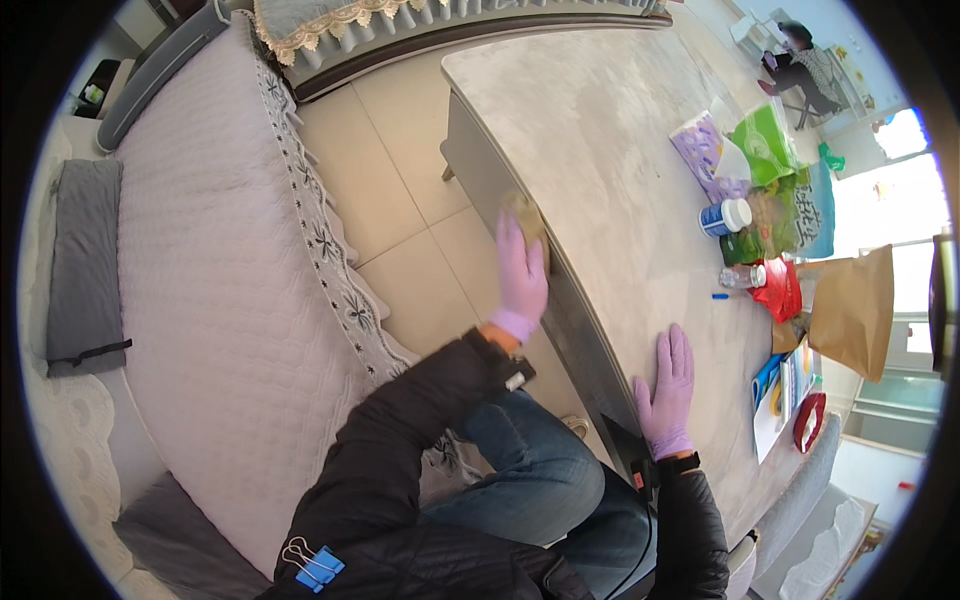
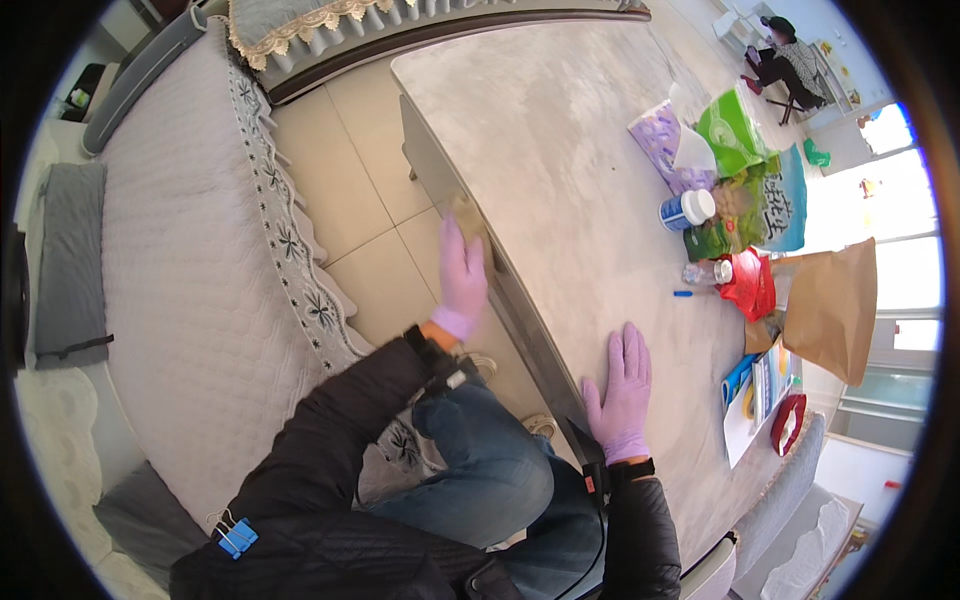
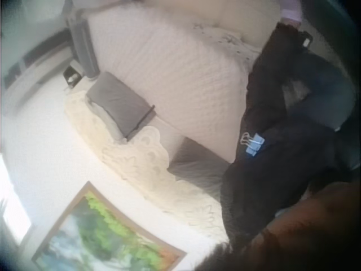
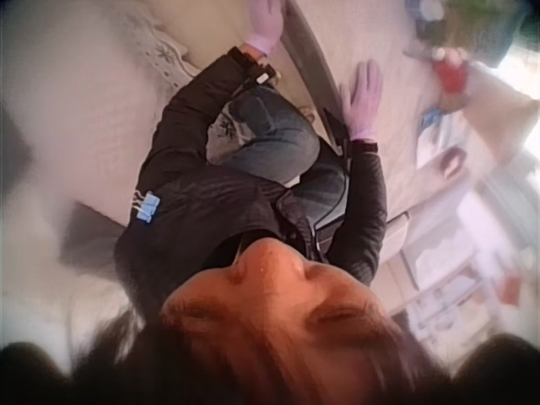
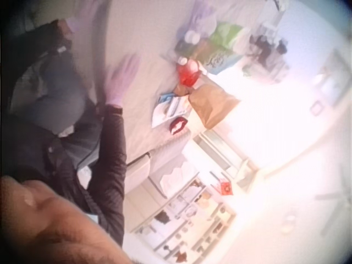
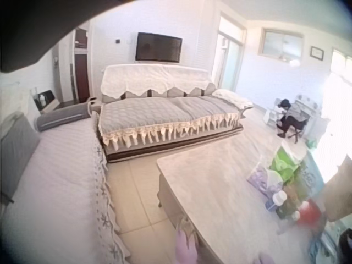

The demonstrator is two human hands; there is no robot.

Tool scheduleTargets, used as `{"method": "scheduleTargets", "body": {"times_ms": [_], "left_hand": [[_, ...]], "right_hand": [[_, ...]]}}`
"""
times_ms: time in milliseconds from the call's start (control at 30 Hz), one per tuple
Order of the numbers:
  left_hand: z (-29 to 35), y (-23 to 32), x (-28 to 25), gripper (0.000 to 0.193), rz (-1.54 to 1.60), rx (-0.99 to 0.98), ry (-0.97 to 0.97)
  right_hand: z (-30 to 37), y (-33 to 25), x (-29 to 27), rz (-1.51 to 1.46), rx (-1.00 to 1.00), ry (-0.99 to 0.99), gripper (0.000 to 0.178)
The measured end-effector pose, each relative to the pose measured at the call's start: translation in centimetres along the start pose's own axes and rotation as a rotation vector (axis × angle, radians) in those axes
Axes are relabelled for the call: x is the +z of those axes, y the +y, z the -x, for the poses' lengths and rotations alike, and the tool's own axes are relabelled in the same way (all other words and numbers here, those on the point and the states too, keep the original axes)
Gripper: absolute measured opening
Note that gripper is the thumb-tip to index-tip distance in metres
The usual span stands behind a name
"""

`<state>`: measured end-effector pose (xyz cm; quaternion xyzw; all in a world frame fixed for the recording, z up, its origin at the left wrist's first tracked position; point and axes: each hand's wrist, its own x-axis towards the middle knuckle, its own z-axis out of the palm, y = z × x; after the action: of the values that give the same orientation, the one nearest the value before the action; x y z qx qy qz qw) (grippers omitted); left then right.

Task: The person wipes the surface of a rectangular table with a cloth while wearing pink gloves. They move items such as a red bowl, papers, and a book aside to reach different areas, then wipe the tabletop and edges systematically.

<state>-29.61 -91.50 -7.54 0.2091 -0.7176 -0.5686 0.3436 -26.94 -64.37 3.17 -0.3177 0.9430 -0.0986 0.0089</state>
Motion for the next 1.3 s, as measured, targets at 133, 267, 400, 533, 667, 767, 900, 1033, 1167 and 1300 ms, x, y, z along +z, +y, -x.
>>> {"method": "scheduleTargets", "body": {"times_ms": [133, 267, 400, 533, 667, 767, 900, 1033, 1167, 1300], "left_hand": [[-10.8, -3.7, -0.4, 0.05, -0.12, 0.001, 0.197], [-18.8, -7.7, -2.7, 0.044, 0.004, -0.059, 0.213], [-19.8, -11.6, -2.9, 0.045, 0.0, -0.31, 0.124], [-13.7, -15.7, -1.2, 0.045, -0.054, -0.548, 0.023], [-4.0, -17.2, 1.0, 0.047, -0.087, -0.718, -0.157], [3.8, -15.2, 2.6, 0.054, -0.046, -0.7, -0.218], [5.4, -11.4, 2.2, 0.057, 0.188, -0.967, -0.172], [-0.7, -6.2, -0.1, 0.049, 0.288, -0.834, 0.115], [-8.7, 0.5, -3.6, 0.042, 0.387, -0.27, 0.312], [-13.9, 6.2, -2.5, 0.041, -0.108, 0.298, 0.016]], "right_hand": [[0.0, 0.5, 0.3, 0.014, -0.024, -0.009, 0.08], [0.0, 1.0, 0.5, -0.003, -0.012, -0.033, 0.082], [-0.1, 1.2, 0.6, -0.005, 0.006, -0.06, 0.083], [-0.2, 1.2, 0.4, 0.009, 0.014, -0.088, 0.084], [-0.2, 0.9, 0.0, -0.005, 0.03, -0.096, 0.083], [-0.2, 0.7, -0.1, -0.025, 0.029, -0.075, 0.082], [-0.2, 0.6, -0.3, -0.01, 0.019, -0.066, 0.081], [0.0, 0.3, -0.5, -0.006, 0.038, -0.052, 0.079], [0.1, 0.0, -1.0, 0.002, 0.051, -0.037, 0.077], [0.2, -0.2, -1.4, 0.025, 0.093, -0.066, 0.076]]}}
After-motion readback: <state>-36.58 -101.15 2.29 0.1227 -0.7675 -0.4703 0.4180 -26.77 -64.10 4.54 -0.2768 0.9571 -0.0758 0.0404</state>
